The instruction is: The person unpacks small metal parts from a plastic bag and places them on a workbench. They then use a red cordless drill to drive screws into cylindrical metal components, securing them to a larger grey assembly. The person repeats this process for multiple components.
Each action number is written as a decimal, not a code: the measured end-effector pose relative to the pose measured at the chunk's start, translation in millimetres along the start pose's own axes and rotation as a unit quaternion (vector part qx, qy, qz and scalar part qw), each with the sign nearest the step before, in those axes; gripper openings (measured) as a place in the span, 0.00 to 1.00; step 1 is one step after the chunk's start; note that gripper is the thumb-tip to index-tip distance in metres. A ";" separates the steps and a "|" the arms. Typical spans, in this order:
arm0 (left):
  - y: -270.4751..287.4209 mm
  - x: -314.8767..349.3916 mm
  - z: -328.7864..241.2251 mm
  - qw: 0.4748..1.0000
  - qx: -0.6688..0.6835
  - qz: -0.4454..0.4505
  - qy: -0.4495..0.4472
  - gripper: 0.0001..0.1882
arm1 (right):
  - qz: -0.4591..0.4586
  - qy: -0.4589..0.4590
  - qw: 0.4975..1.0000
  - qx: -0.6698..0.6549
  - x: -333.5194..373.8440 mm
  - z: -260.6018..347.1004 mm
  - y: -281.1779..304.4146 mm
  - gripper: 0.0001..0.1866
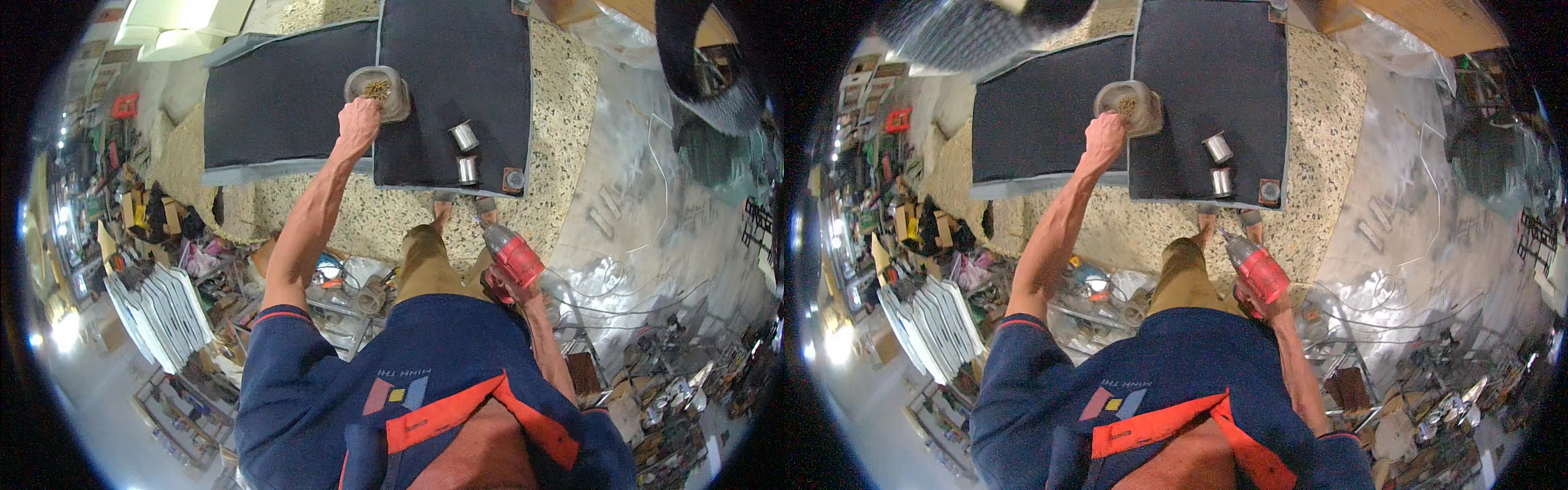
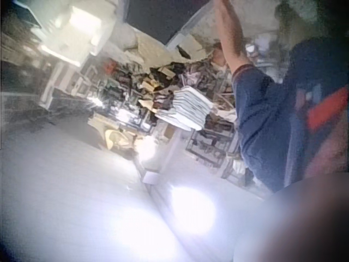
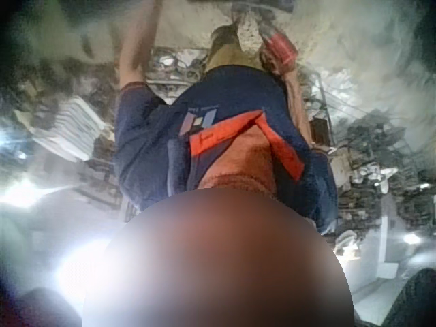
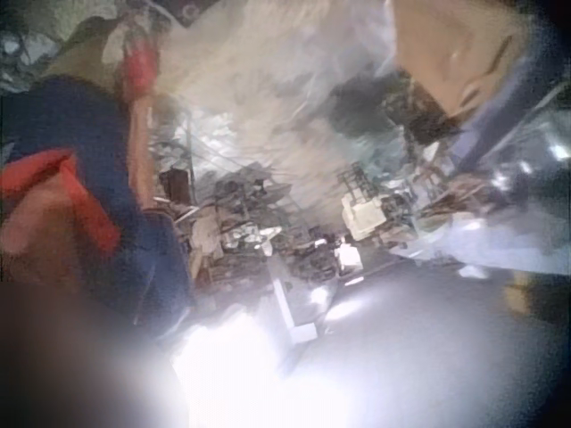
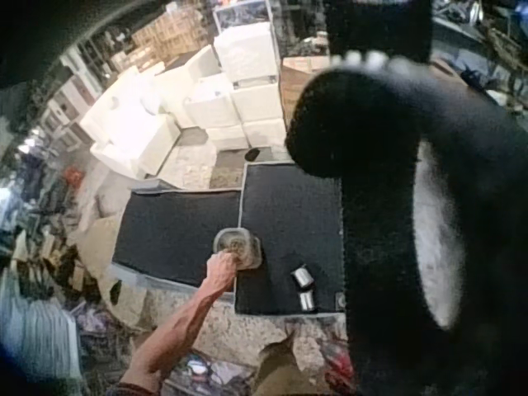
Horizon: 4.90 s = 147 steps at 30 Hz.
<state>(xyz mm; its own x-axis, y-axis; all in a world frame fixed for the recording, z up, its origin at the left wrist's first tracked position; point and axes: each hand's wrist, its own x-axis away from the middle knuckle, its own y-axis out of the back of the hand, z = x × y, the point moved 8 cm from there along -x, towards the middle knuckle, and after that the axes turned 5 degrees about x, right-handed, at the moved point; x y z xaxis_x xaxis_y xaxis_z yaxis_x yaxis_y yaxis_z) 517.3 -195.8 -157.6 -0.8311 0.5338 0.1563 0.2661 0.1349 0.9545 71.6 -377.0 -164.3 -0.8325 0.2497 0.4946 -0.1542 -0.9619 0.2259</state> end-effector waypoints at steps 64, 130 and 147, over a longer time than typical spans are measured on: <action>-110.3 -122.3 65.9 0.962 -0.153 0.140 -0.177 0.13 | -0.161 -0.219 0.942 -0.199 59.6 -71.5 -77.2 0.32; -171.9 183.1 -185.1 0.578 0.702 0.283 0.304 0.12 | -0.228 -0.039 0.920 -0.317 47.5 -119.5 -91.3 0.21; -267.6 105.6 -245.7 0.925 0.368 0.033 -0.084 0.43 | -0.349 0.058 0.911 0.212 45.5 -90.4 -15.0 0.19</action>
<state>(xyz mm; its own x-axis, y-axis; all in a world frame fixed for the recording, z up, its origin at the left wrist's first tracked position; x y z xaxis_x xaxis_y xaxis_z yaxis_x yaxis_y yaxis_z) 238.3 -380.6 -334.0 -0.7303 0.6748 0.1064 0.6250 0.5972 0.5027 -12.1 -361.3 -221.0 -0.6650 0.7466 0.0199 -0.4689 -0.4381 0.7670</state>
